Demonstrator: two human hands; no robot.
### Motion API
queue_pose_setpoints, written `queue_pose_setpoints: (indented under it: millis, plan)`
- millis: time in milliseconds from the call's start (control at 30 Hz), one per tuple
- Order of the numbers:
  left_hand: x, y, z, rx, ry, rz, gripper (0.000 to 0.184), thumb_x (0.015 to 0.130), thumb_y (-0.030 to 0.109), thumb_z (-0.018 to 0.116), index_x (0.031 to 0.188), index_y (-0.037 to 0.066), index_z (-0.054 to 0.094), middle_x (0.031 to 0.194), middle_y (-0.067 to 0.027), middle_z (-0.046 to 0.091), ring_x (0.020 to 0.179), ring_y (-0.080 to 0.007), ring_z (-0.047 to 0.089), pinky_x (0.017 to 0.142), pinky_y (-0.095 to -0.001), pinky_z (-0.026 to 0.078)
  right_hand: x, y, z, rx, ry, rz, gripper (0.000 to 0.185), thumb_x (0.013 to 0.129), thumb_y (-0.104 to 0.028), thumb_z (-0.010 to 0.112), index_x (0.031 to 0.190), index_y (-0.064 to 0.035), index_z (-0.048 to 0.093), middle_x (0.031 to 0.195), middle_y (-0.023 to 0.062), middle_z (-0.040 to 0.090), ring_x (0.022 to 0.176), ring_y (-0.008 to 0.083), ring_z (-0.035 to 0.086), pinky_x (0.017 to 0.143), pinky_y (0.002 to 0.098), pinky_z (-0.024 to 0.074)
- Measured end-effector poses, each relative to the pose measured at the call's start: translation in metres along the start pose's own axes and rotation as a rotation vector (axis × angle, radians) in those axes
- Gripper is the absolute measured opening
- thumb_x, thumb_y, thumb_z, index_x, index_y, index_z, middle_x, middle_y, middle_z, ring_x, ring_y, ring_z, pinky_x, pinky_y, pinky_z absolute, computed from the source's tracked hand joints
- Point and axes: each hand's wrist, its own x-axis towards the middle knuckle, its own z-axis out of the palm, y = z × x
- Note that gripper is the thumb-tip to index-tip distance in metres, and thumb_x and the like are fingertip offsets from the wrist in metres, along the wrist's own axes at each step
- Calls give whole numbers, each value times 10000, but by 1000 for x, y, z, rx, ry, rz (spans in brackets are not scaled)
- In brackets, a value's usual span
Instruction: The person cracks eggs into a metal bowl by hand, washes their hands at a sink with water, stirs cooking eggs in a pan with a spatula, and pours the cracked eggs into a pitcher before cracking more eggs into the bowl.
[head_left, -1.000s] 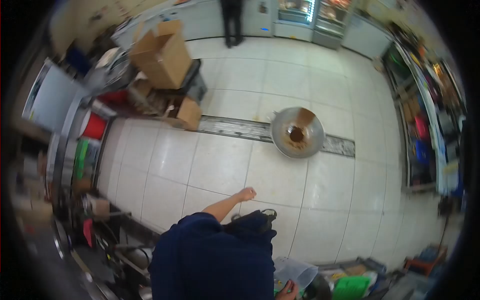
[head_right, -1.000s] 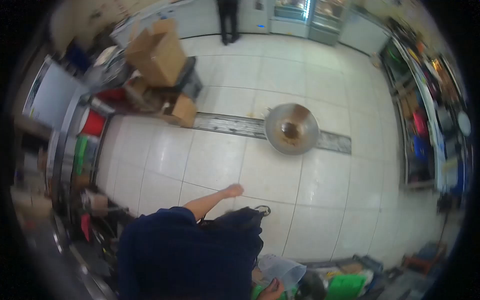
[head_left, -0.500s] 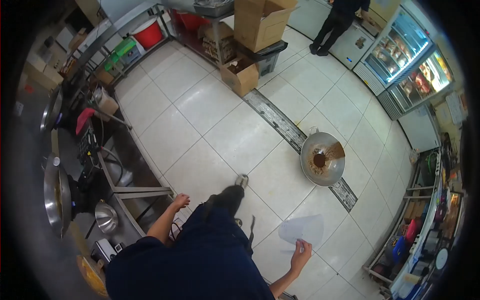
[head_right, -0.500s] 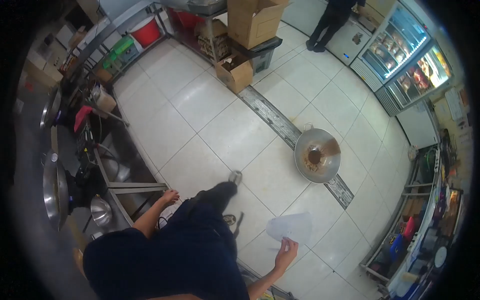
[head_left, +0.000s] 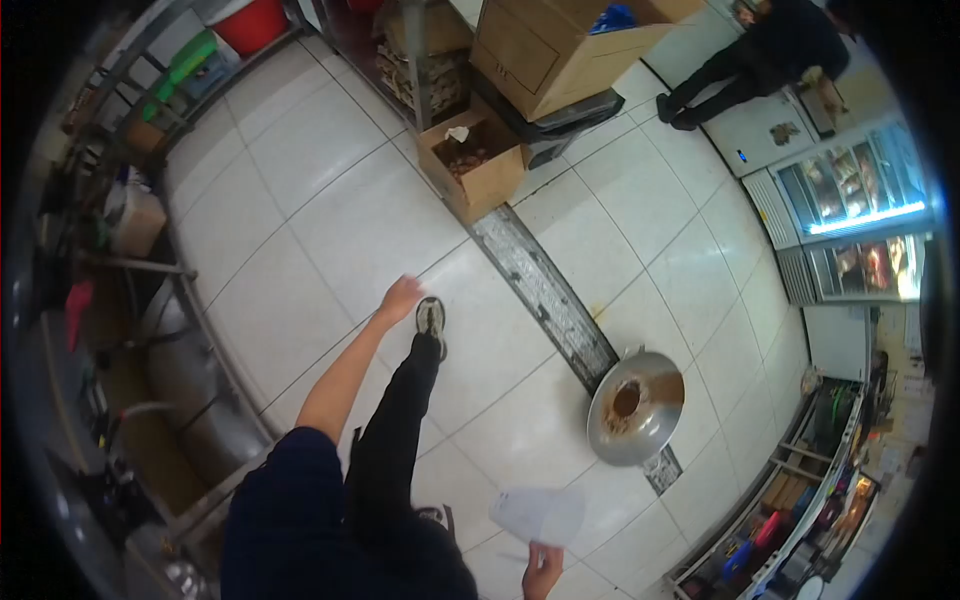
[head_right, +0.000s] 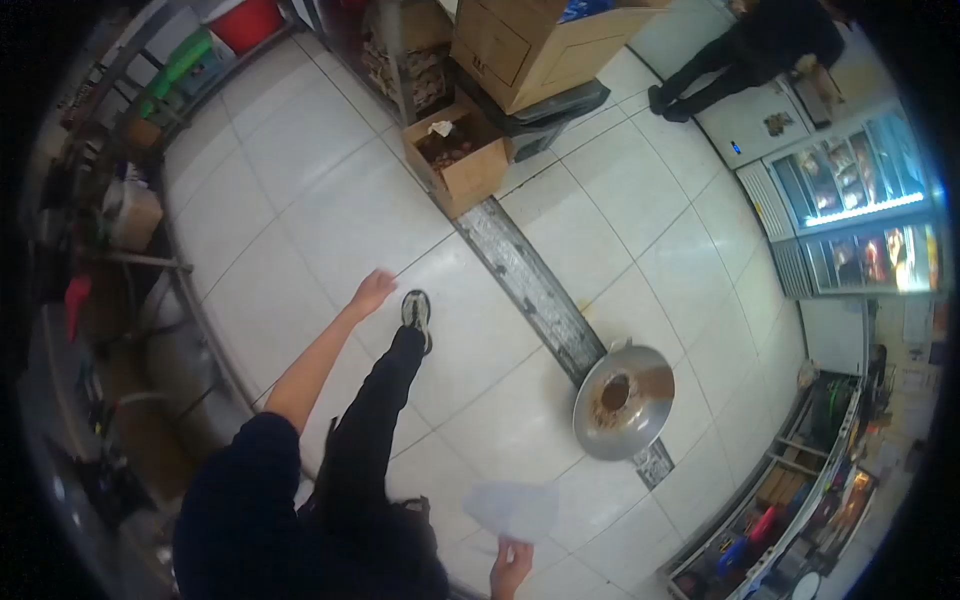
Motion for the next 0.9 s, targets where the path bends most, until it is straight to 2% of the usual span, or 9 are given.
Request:
queue_pose_setpoints:
  millis: [67,133,200,300,400,500,600,700,900]
  plan:
    - [138,32,31,43,-211,-227,384,862,283,669,1149,46,572,1211,-167,598,1143,-330,561,940,-430,459,31,-17,27,-32,-45,121,47,835,18,669,878,26,651,945,185,657,944,355,621,821,395,489]
    - [244,35,69,163,-124,67,582,798,229,705,1310,25,519,1380,-230,486,1305,-372,434,1057,-458,390,48,-31,54,15,-59,369,241,939,-237,666,1027,-13,647,980,71,646,890,232,602,765,348,490]
    - [330,41,100,339,-107,-17,504,770,97,662,1229,-42,508,1277,-256,501,1230,-396,479,1007,-439,437,61,-39,53,29,-97,526,217,919,-219,690,1005,-29,633,946,63,617,857,213,575,743,340,484]
    - [400,37,124,422,145,27,667,718,115,716,1306,-6,425,1319,-236,448,1217,-386,486,943,-431,479,86,-57,50,114,-92,779,201,878,-183,738,963,-60,605,879,48,560,792,174,523,698,325,474]
    - [441,18,141,427,321,38,693,706,165,745,1307,19,432,1370,-229,400,1258,-372,456,939,-431,483,127,-104,63,-120,14,519,193,906,-183,715,989,-46,608,895,52,582,828,169,547,709,326,489]
    - [455,-4,155,493,77,-102,547,738,178,722,1224,22,525,1305,-228,486,1195,-353,525,921,-432,496,159,-141,72,-324,73,243,190,933,-183,692,1015,-32,612,911,57,605,865,164,571,719,327,504]
    - [450,-23,168,509,-274,-28,257,769,117,657,1010,29,666,1075,-204,652,1030,-337,640,853,-437,528,164,-128,50,-392,-98,503,180,923,-171,695,1006,-34,613,888,88,586,813,194,566,666,329,491]
    - [412,-28,182,724,-160,246,163,770,40,595,895,29,699,881,-172,694,923,-336,685,800,-444,548,169,-101,36,-350,-127,515,168,911,-157,704,989,-44,607,887,79,576,807,179,546,680,335,488]
    - [275,-73,103,877,-208,169,149,793,56,592,895,89,695,837,-121,682,804,-293,698,662,-418,558,189,-33,1,-346,-276,278,107,914,-82,682,957,-40,593,922,101,604,826,175,555,714,369,501]
